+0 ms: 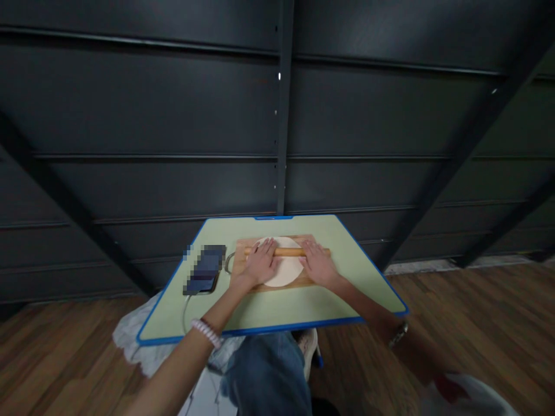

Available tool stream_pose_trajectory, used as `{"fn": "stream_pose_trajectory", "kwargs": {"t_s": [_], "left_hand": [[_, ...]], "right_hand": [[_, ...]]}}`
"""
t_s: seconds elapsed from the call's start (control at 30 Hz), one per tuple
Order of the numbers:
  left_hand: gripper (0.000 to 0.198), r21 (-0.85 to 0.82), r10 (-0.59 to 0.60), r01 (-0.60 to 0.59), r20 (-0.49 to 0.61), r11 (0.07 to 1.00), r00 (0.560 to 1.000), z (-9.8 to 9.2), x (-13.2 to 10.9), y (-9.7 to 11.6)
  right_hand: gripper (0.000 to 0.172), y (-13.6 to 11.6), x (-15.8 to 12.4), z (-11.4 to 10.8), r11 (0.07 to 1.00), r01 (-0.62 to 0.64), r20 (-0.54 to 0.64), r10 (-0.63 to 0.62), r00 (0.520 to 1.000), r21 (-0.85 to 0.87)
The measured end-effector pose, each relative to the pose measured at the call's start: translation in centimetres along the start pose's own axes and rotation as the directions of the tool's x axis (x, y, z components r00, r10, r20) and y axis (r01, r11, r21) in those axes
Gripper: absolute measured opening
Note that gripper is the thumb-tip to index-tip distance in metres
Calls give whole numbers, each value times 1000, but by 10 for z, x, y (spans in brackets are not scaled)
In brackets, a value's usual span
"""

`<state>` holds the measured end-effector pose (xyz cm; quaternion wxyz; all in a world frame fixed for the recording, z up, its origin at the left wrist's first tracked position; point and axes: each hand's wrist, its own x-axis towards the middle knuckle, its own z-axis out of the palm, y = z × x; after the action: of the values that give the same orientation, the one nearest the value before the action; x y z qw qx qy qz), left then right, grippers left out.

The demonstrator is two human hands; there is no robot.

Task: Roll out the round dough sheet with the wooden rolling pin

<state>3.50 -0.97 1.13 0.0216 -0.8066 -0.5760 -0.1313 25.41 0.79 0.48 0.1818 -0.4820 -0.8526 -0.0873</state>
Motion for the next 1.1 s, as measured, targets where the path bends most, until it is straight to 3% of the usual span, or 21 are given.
{"fn": "stream_pose_trajectory", "kwargs": {"t_s": [0.33, 0.53, 0.7, 0.87, 1.0, 1.1], "left_hand": [[46, -12, 98, -98, -40, 995, 994, -26, -43, 11], [49, 8, 140, -140, -78, 990, 987, -22, -53, 2], [45, 119, 29, -22, -56, 993, 998, -25, -46, 7], [45, 203, -68, 96, -139, 975, 988, -30, -67, 41], [53, 234, -164, 207, -193, 950, 968, -21, -83, 62], [59, 222, -223, 255, -159, 941, 962, -13, -74, 61]], "right_hand": [[39, -11, -34, -35, 999, 32, 32, -33, 999, 28], [39, -5, -40, -33, 996, 53, 52, -57, 997, 67], [42, -9, -42, -20, 995, -17, 26, 14, 1000, 102], [44, -10, -36, -11, 991, -14, 55, 7, 998, 130], [47, -3, -24, -8, 992, -17, 100, 4, 995, 122], [49, 2, -11, -6, 995, -29, 136, 15, 991, 100]]}}
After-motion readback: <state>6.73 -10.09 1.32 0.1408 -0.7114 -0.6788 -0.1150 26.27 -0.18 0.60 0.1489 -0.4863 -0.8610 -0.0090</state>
